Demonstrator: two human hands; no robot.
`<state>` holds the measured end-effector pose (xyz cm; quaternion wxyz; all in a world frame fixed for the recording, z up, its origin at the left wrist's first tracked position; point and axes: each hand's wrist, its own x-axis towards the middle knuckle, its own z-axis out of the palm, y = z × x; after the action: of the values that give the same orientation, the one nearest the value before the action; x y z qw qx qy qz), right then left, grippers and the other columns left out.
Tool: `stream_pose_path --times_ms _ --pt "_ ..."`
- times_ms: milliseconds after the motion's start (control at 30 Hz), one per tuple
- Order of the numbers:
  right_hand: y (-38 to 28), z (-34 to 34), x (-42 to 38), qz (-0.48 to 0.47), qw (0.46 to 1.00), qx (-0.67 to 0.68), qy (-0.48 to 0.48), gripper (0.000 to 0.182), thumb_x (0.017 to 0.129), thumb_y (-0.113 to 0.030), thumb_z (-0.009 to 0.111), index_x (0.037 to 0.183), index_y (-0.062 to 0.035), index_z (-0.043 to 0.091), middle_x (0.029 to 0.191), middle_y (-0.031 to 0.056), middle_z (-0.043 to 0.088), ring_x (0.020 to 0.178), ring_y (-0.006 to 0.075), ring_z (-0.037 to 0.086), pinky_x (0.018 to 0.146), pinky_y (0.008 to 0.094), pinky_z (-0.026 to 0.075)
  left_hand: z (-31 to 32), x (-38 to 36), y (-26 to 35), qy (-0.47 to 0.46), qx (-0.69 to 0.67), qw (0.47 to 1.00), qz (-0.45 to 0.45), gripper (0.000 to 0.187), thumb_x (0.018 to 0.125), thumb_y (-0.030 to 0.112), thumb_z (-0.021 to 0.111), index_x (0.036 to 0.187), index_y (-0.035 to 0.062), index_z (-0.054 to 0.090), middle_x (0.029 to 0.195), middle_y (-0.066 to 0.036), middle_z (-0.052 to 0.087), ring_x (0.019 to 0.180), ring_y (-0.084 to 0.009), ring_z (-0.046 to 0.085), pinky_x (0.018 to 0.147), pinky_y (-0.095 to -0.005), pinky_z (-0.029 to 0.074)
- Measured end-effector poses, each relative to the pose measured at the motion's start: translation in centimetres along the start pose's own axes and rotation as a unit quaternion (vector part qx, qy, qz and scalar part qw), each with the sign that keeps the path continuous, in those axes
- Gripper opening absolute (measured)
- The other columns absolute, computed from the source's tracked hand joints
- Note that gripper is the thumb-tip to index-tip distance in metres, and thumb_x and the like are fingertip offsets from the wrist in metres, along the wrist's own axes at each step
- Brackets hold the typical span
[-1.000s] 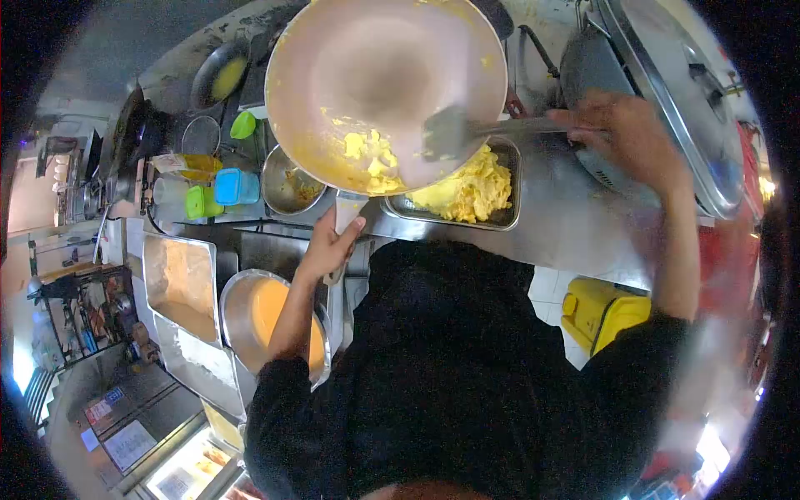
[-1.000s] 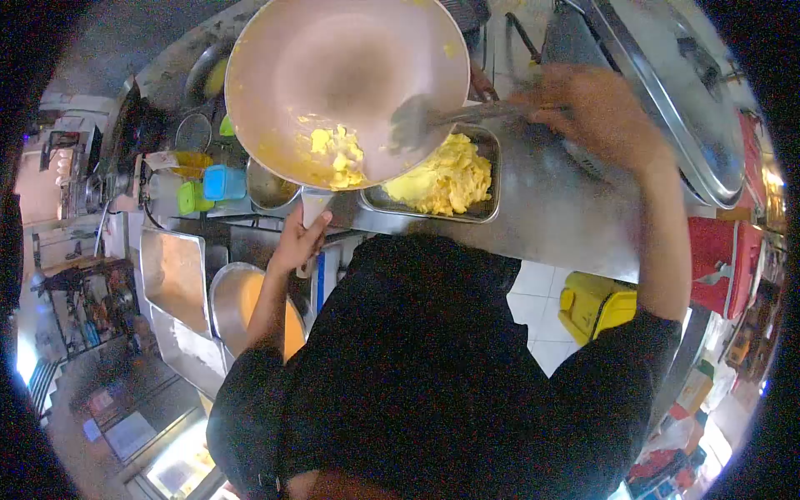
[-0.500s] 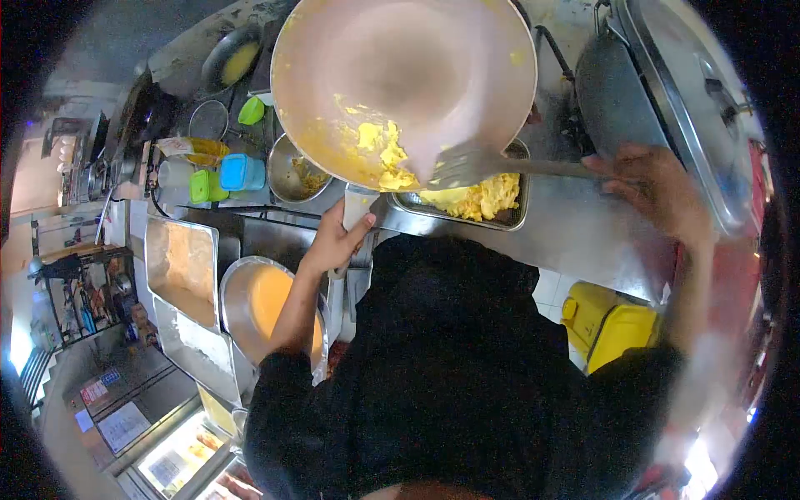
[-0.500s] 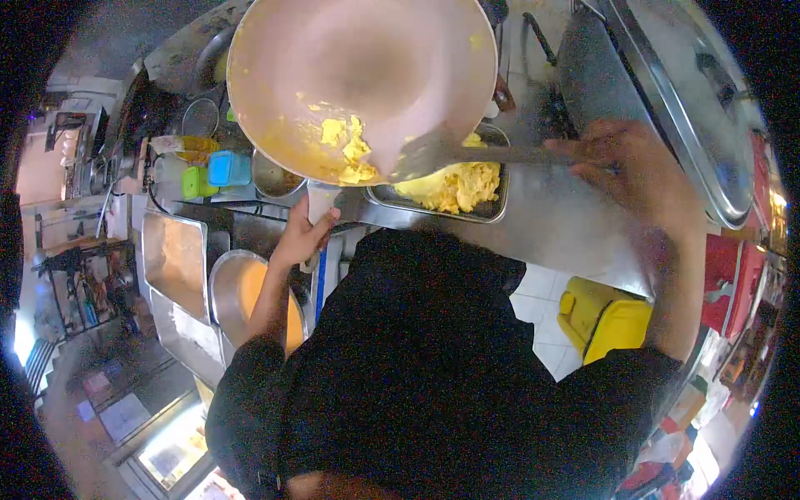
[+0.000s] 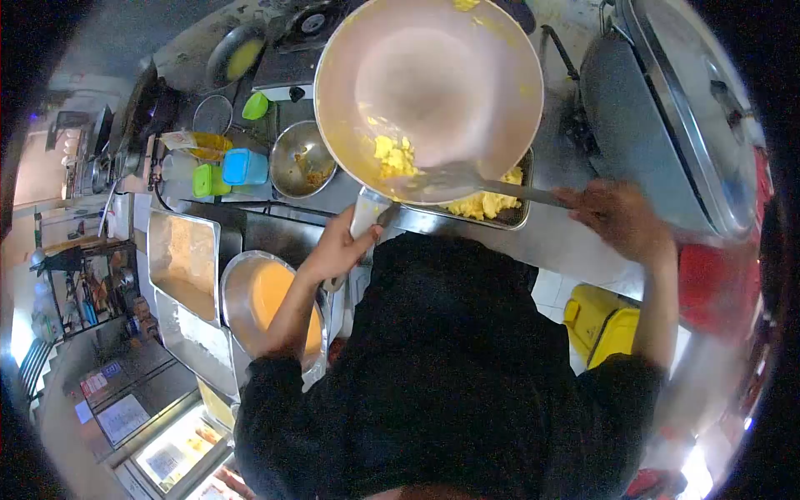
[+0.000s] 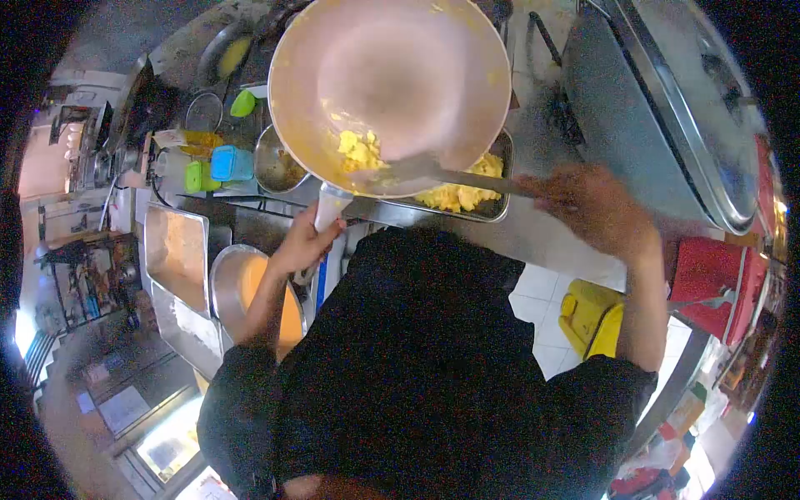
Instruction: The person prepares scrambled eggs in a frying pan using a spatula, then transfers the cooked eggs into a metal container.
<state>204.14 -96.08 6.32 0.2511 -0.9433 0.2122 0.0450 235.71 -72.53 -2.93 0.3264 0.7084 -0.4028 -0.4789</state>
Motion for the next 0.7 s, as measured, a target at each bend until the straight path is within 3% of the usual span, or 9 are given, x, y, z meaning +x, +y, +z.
stream_pose_path --times_ms 33,200,267,333,500,567,633,667,700 --pt "0.1 0.7 -0.2 0.012 1.000 0.022 -0.013 0.033 0.084 -0.021 0.055 0.116 -0.0146 0.057 0.074 0.0144 0.056 0.070 0.0314 0.054 0.067 0.0396 0.043 0.5 -0.1 -0.6 -0.007 0.001 1.000 0.030 0.032 0.085 0.013 0.056 0.113 0.0025 0.045 0.072 0.000 0.052 0.051 -0.0049 0.046 0.044 -0.0217 0.039" --pt "-1.1 1.4 -1.0 0.012 0.998 0.068 -0.002 0.033 0.085 -0.021 0.054 0.117 -0.0143 0.056 0.072 0.0144 0.056 0.067 0.0305 0.053 0.065 0.0393 0.043 1.2 0.2 0.3 -0.028 -0.049 0.997 -0.052 0.032 0.085 0.014 0.056 0.112 0.0009 0.046 0.074 -0.001 0.052 0.062 -0.0065 0.046 0.054 -0.0228 0.041" --pt "-1.2 1.4 -0.6 0.045 0.998 0.039 -0.037 0.033 0.085 -0.020 0.053 0.118 -0.0147 0.055 0.072 0.0146 0.056 0.067 0.0301 0.053 0.065 0.0391 0.043 2.2 0.6 -1.2 0.043 -0.015 0.996 0.082 0.028 0.084 0.012 0.056 0.108 0.0012 0.047 0.075 -0.001 0.053 0.061 -0.0068 0.047 0.053 -0.0227 0.041" --pt "-2.3 3.4 1.3 -0.015 0.992 0.102 0.076 0.034 0.085 -0.018 0.053 0.118 -0.0160 0.055 0.072 0.0148 0.056 0.066 0.0308 0.053 0.064 0.0396 0.044 1.8 1.1 -1.0 0.028 0.000 0.999 0.045 0.027 0.083 0.011 0.055 0.107 0.0014 0.047 0.074 -0.001 0.053 0.061 -0.0073 0.048 0.053 -0.0227 0.042" --pt "-3.2 1.3 1.2 0.021 0.998 0.055 0.007 0.035 0.084 -0.014 0.053 0.120 -0.0146 0.054 0.076 0.0159 0.058 0.070 0.0333 0.055 0.064 0.0409 0.044 1.7 0.6 0.1 0.016 -0.038 0.999 -0.012 0.023 0.082 0.008 0.055 0.103 0.0017 0.048 0.072 -0.003 0.053 0.059 -0.0072 0.050 0.050 -0.0225 0.042" --pt "-3.8 2.2 1.8 0.016 0.997 0.078 0.000 0.035 0.084 -0.013 0.052 0.120 -0.0137 0.053 0.078 0.0160 0.059 0.071 0.0342 0.055 0.063 0.0417 0.045 2.7 1.3 -2.2 0.053 0.006 0.989 0.135 0.020 0.082 0.009 0.055 0.100 0.0020 0.048 0.066 -0.003 0.051 0.050 -0.0064 0.049 0.043 -0.0219 0.040" --pt "-3.3 2.7 3.3 -0.035 0.981 0.162 0.101 0.034 0.084 -0.014 0.053 0.118 -0.0112 0.054 0.085 0.0172 0.061 0.077 0.0345 0.058 0.068 0.0412 0.046 2.4 0.6 0.0 0.043 -0.011 0.997 0.070 0.018 0.082 0.010 0.054 0.097 0.0026 0.048 0.063 -0.002 0.050 0.042 -0.0070 0.047 0.038 -0.0228 0.038" --pt "-3.5 1.2 2.4 0.040 0.992 0.103 0.064 0.033 0.084 -0.015 0.054 0.117 -0.0097 0.055 0.091 0.0181 0.061 0.083 0.0347 0.059 0.073 0.0399 0.046 2.0 0.0 0.5 0.020 -0.034 0.999 -0.012 0.018 0.082 0.009 0.056 0.096 0.0021 0.048 0.070 -0.002 0.051 0.056 -0.0075 0.047 0.050 -0.0237 0.040" --pt "-3.1 0.8 1.5 0.034 0.992 0.101 0.066 0.033 0.084 -0.015 0.054 0.117 -0.0097 0.055 0.091 0.0181 0.061 0.083 0.0347 0.059 0.073 0.0399 0.046 1.6 -0.4 0.8 -0.001 -0.059 0.994 -0.093 0.019 0.081 0.008 0.057 0.096 0.0016 0.048 0.077 -0.002 0.051 0.070 -0.0080 0.046 0.061 -0.0245 0.042"
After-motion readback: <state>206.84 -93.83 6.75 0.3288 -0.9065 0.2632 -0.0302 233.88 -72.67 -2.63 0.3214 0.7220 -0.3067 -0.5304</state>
